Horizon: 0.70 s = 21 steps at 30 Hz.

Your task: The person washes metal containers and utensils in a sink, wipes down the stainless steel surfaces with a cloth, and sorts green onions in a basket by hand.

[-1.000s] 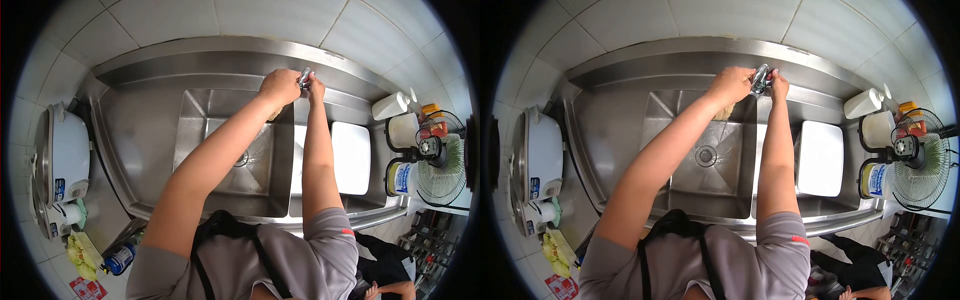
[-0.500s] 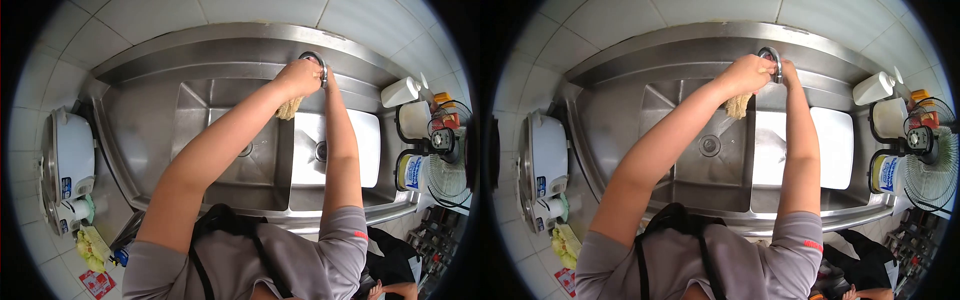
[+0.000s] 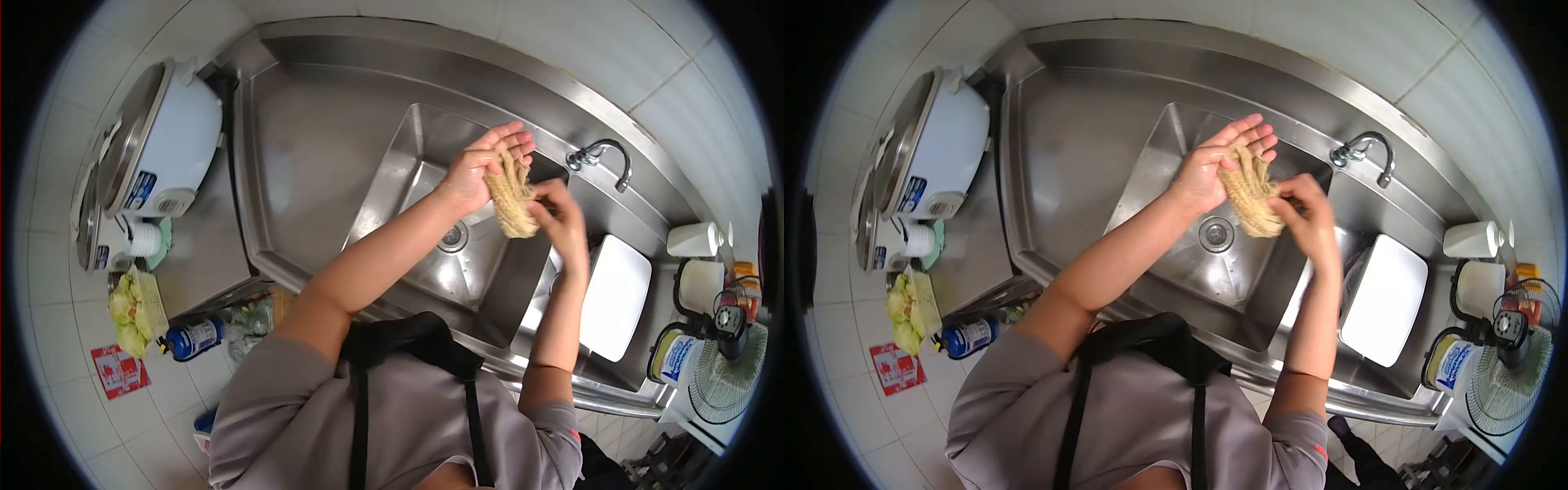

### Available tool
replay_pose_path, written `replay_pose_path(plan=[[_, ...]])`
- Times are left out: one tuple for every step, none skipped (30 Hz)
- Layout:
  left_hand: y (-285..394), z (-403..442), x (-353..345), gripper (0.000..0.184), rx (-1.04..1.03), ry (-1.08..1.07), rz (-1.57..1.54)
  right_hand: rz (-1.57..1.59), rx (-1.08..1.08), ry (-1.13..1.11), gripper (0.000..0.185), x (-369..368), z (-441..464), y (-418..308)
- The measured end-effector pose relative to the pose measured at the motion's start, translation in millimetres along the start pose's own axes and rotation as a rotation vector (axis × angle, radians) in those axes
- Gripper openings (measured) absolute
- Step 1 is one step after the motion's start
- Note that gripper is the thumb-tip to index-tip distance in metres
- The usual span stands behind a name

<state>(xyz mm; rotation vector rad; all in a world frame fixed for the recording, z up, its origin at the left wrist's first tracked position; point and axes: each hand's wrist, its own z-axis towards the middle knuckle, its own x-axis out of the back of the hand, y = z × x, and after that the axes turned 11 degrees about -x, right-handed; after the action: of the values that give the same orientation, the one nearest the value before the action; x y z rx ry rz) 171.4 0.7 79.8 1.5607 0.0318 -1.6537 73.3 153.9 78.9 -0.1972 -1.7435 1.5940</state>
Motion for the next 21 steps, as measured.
replay_pose_path(plan=[[15.9,-9.2,6.4,0.070,0.004,-0.016,0.052,-0.006,0.007,-0.115,0.009,-20.0,3.5,13.5],[32.7,-19.5,15.6,0.070,0.009,-0.031,0.104,0.118,-0.037,-0.113,0.008,-32.2,4.5,6.4],[49.8,-30.8,26.2,0.070,0.017,-0.046,0.156,0.241,-0.084,-0.109,0.008,-45.7,4.0,-2.6],[68.6,-42.5,38.9,0.067,0.059,-0.095,0.276,0.364,-0.132,-0.101,0.007,-56.0,4.8,-10.9],[86.8,-56.9,49.8,0.059,0.090,-0.093,0.393,0.477,-0.143,-0.011,0.006,-60.9,8.1,-19.2],[103.5,-71.5,57.8,0.051,0.127,-0.094,0.508,0.715,-0.122,-0.005,0.005,-66.5,11.1,-35.1],[116.4,-84.1,65.2,0.044,0.163,-0.076,0.620,0.953,-0.100,0.007,0.005,-72.3,13.7,-48.6],[126.5,-96.3,71.9,0.038,0.198,-0.057,0.729,1.046,-0.131,-0.041,0.007,-76.9,16.2,-52.0],[137.1,-106.6,80.7,0.037,0.291,-0.100,0.884,1.028,-0.135,-0.032,0.007,-84.3,17.0,-57.3],[148.8,-114.3,89.0,0.037,0.380,-0.145,1.042,1.011,-0.134,-0.024,0.007,-95.7,18.5,-64.9],[158.4,-121.0,95.8,0.037,0.472,-0.188,1.200,0.997,-0.136,-0.016,0.007,-107.5,19.5,-72.5],[167.7,-128.8,94.2,0.035,0.441,-0.125,1.189,0.968,-0.114,-0.046,0.007,-119.0,18.1,-79.1],[176.2,-137.3,88.6,0.034,0.412,-0.064,1.176,0.958,-0.041,-0.040,0.006,-132.9,20.7,-87.6],[181.3,-144.2,84.3,0.033,0.380,-0.002,1.162,0.833,-0.056,-0.062,0.006,-142.6,22.2,-90.9],[183.3,-151.0,82.3,0.033,0.280,0.046,0.939,0.709,-0.071,-0.084,0.006,-151.9,21.9,-95.7],[185.0,-156.8,80.1,0.034,0.182,0.090,0.717,0.583,-0.045,-0.146,0.009,-162.7,20.3,-103.3],[186.6,-161.9,77.0,0.034,0.088,0.133,0.494,0.462,-0.076,-0.180,0.011,-171.4,17.8,-109.0],[189.9,-162.4,66.9,0.033,0.092,0.161,0.430,0.341,-0.106,-0.214,0.013,-179.1,16.0,-113.6],[189.6,-159.8,69.7,0.032,0.057,0.227,0.386,0.221,-0.134,-0.245,0.015,-184.6,15.5,-116.2],[187.1,-157.2,76.3,0.031,0.023,0.293,0.340,0.085,-0.027,-0.119,0.028,-195.6,20.0,-102.3],[184.9,-155.2,82.8,0.031,-0.009,0.359,0.291,0.058,-0.168,-0.160,0.032,-203.2,19.8,-96.1]])
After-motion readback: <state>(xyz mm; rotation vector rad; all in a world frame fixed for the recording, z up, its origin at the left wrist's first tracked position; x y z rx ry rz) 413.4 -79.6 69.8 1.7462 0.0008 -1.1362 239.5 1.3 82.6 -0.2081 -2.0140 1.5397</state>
